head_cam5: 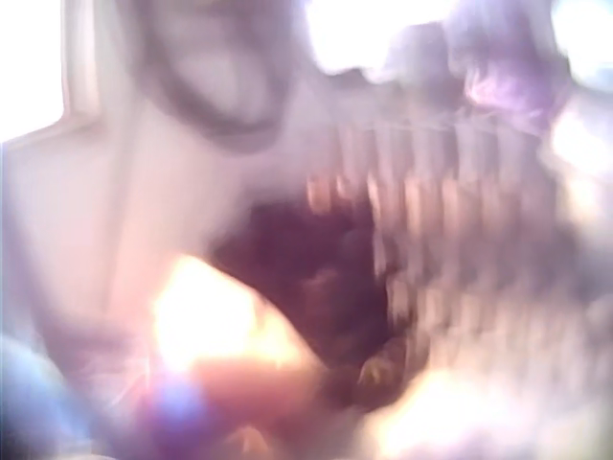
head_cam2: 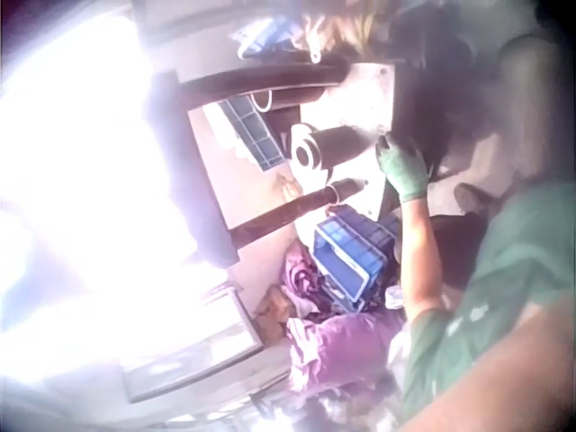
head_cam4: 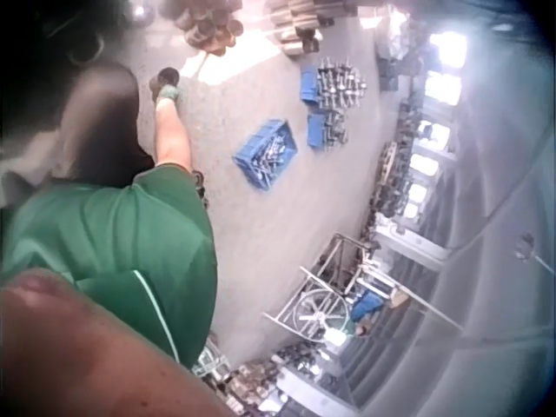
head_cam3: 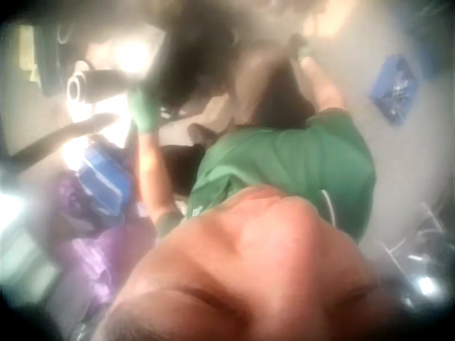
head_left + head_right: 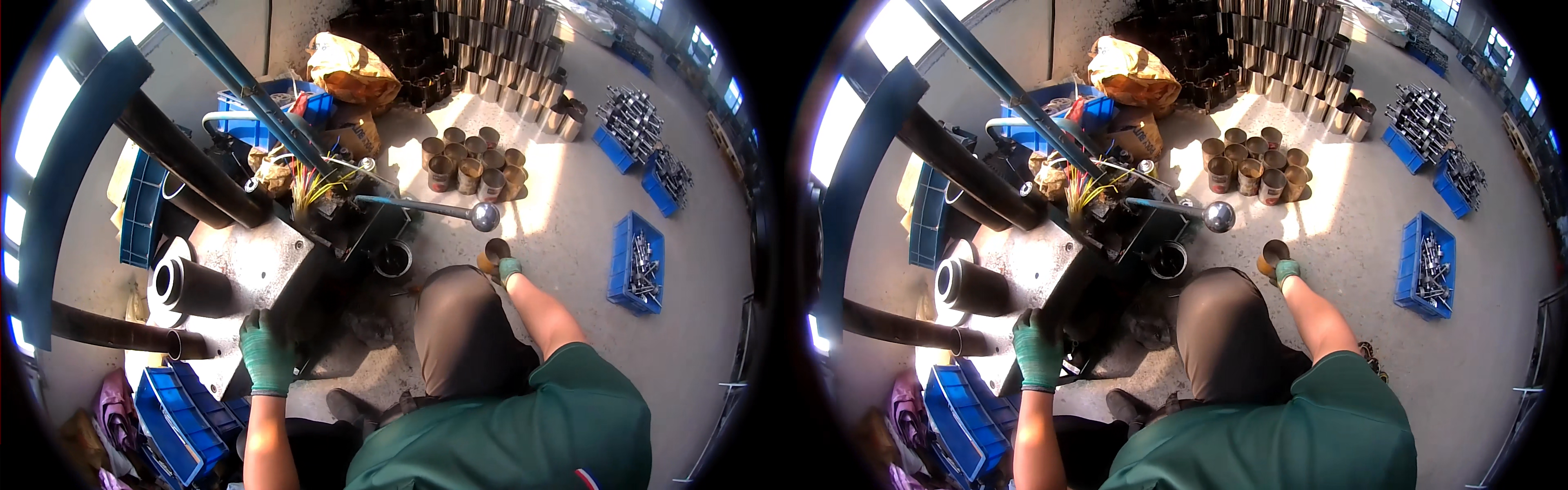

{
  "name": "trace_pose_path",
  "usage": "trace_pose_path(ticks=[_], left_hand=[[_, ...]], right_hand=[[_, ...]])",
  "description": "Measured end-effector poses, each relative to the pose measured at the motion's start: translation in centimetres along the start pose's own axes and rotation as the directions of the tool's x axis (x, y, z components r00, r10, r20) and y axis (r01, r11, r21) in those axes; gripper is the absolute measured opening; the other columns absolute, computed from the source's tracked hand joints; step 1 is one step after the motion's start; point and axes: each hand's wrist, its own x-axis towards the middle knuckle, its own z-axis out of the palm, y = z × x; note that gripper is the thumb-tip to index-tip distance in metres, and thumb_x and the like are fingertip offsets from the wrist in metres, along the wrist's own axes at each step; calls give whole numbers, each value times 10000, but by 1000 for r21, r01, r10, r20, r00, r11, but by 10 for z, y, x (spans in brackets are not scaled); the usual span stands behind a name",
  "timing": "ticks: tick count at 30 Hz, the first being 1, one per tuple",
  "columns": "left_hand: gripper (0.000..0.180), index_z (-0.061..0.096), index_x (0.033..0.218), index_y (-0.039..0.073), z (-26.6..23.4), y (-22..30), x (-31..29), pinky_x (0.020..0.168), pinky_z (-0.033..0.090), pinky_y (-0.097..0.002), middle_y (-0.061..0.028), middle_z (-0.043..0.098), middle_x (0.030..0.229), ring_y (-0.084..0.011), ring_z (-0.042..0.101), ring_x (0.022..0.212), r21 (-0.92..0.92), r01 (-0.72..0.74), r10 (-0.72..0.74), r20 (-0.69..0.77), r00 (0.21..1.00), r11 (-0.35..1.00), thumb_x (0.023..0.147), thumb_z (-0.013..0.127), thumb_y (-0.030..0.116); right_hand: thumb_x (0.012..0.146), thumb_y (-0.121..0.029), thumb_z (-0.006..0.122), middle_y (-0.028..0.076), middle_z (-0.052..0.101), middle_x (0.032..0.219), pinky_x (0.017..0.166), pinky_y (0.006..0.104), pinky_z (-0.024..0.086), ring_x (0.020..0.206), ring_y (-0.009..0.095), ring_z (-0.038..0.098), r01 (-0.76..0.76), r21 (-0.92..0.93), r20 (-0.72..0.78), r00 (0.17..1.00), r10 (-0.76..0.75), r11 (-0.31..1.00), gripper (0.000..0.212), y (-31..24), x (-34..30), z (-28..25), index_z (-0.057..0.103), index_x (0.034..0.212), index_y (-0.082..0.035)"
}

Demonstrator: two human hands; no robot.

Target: The person retrieves metal casings and motor stators from containers, fits the stators into the casings by hand, and presses the components together using a hydraulic press machine.

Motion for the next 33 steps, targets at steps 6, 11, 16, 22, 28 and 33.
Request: trace_pose_path(ticks=[6, 11, 16, 22, 28, 33], left_hand=[[645, 553, 1323, -25, 8, 11, 5, 1096, 444, -608, -281, 563, 1376, -500, 523, 1285, 13, 59, -59, 89, 994, 998, 748, 777, 161], [588, 546, 1293, -31, 1, 6, 2, 1028, 479, -602, -302, 584, 1284, -520, 556, 1188, 117, 30, -33, 27, 999, 993, 810, 814, 171], [549, 546, 1282, -46, 18, 23, 13, 1074, 437, -635, -303, 553, 1350, -525, 514, 1260, -12, 24, -23, 24, 999, 1000, 827, 756, 177], [655, 505, 1337, -79, 3, 16, 4, 1093, 417, -646, -329, 524, 1373, -550, 481, 1297, 90, 48, -56, 91, 994, 995, 826, 800, 204], [673, 494, 1352, -81, 7, 17, 5, 1104, 412, -644, -334, 518, 1382, -552, 479, 1304, 86, 33, -41, 99, 994, 996, 832, 805, 211], [670, 500, 1359, -76, 11, 19, 10, 1099, 420, -641, -320, 516, 1379, -545, 483, 1304, 86, 1, -10, 100, 995, 996, 829, 788, 215]], right_hand=[[982, -224, 761, 58, 697, 1350, 706, 535, 621, 1064, 359, 712, -16, 91, 149, 989, 2, 996, 557, -50, 61, 60, 577, 1506, -270], [990, -320, 702, 118, 751, 1183, 903, 438, 606, 1107, 297, 732, -93, 293, 202, 979, 33, 952, 442, -53, 76, 153, 669, 1364, -87], [934, -269, 724, 155, 754, 1090, 677, 462, 598, 784, 300, 728, 50, 576, 97, 987, -129, 816, 412, -124, 129, 138, 682, 1304, -92], [963, -367, 627, 145, 720, 1307, 945, 483, 576, 1070, 352, 688, 12, 607, 73, 995, -71, 795, 479, -127, 91, 220, 665, 1365, -110], [942, -405, 626, 133, 639, 1445, 1072, 505, 490, 1269, 349, 608, 43, 661, 164, 966, -201, 749, 541, -157, 105, 235, 626, 1413, -139], [941, -458, 630, 77, 548, 1559, 1141, 535, 360, 1437, 283, 523, 215, 425, 329, 868, -371, 879, 580, -175, 90, 191, 553, 1448, -187]])
